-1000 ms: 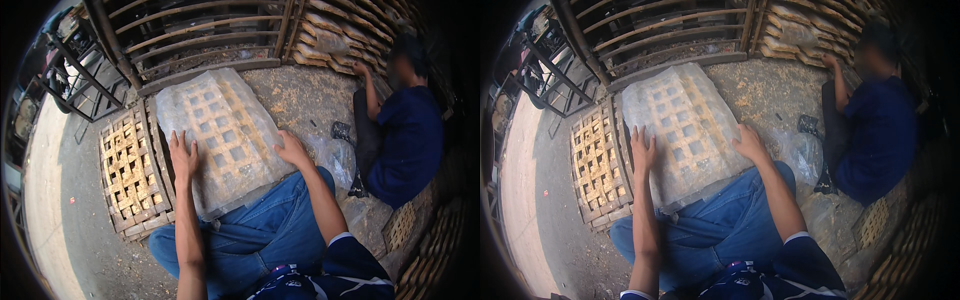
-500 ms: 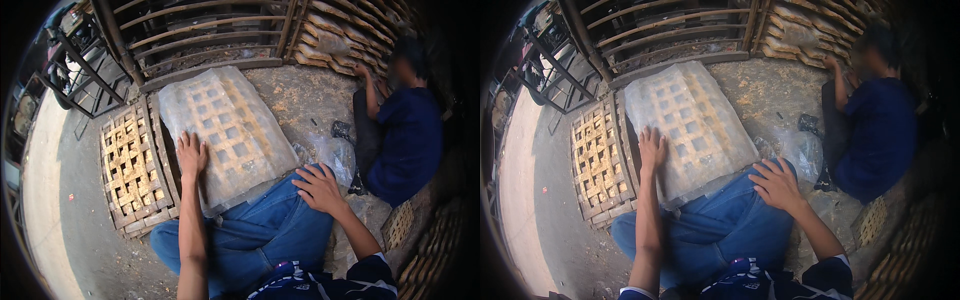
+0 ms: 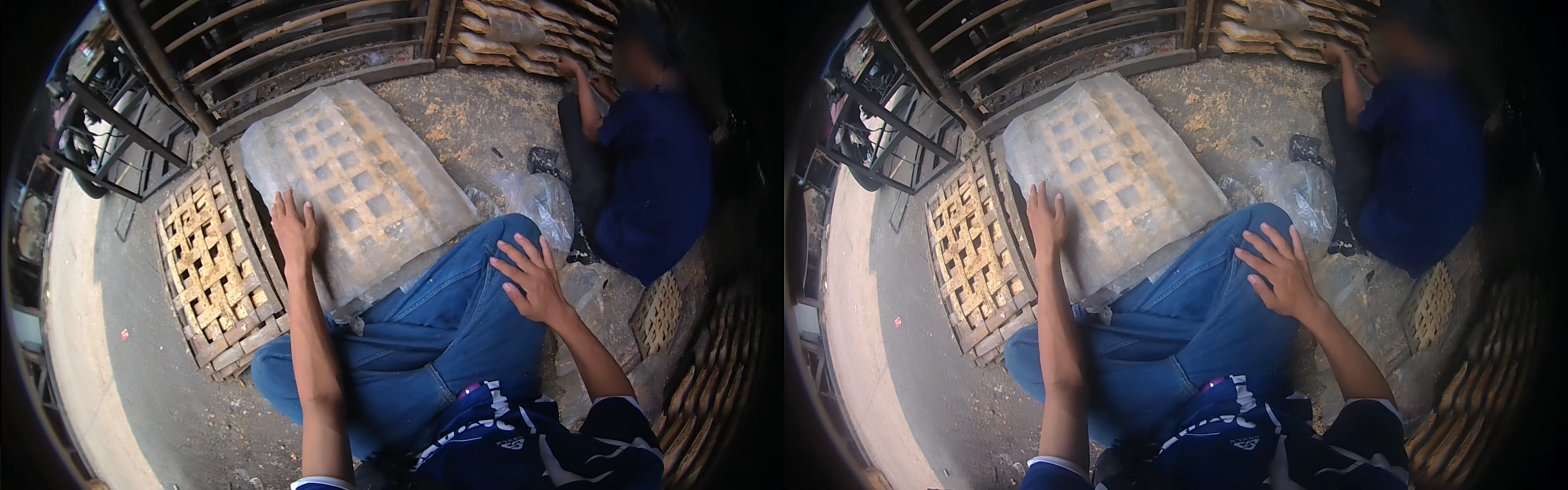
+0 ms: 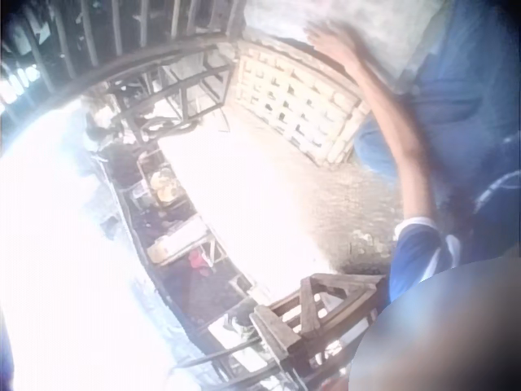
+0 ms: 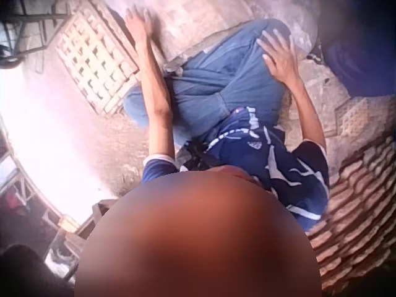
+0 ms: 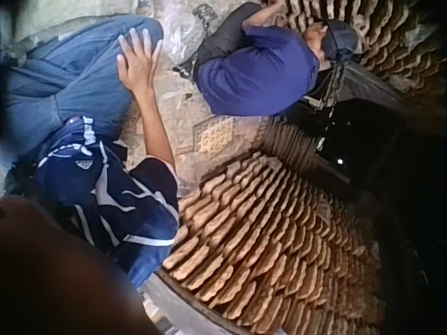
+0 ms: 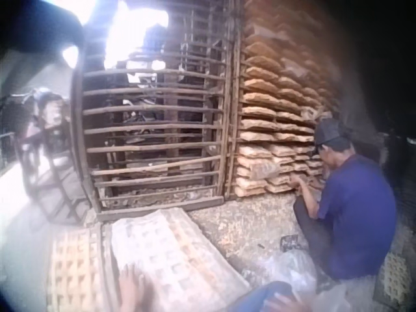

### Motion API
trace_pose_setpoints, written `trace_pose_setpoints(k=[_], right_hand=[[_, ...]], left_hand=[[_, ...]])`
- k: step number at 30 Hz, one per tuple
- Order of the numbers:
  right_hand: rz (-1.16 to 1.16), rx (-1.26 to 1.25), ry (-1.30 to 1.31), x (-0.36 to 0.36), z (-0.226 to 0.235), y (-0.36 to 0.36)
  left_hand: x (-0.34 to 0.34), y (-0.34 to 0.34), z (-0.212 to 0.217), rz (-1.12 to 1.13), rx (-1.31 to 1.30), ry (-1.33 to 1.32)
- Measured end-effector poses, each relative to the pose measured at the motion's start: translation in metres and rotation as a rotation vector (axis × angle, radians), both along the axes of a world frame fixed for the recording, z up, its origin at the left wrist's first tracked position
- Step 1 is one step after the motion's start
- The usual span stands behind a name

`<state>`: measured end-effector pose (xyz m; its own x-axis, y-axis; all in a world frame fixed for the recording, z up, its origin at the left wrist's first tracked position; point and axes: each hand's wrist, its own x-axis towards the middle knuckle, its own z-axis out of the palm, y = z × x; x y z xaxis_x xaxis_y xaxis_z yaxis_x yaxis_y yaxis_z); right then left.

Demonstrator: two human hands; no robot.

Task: The person sits on the ground and assembles a tray by placing a plastic sheet over a woven bamboo frame, then pressing down to secure it. They repeat this process with another frame, handling the plastic and frames by hand.

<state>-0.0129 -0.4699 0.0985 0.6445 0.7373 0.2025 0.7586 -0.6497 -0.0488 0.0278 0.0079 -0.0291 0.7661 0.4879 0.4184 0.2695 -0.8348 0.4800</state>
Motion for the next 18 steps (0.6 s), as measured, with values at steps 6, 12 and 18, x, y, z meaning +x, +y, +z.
trace_pose_setpoints(k=[6,12,18], right_hand=[[-0.385,0.413,0.366,0.100,-0.023,-0.030],[-0.083,0.061,0.073,0.026,-0.003,0.032],[0.149,0.018,0.088,0.004,-0.019,0.014]], left_hand=[[-0.014,-0.001,0.030,-0.046,-0.042,-0.172],[-0.083,-0.017,0.173,-0.080,-0.007,-0.464],[-0.263,-0.063,0.152,-0.386,0.099,0.232]])
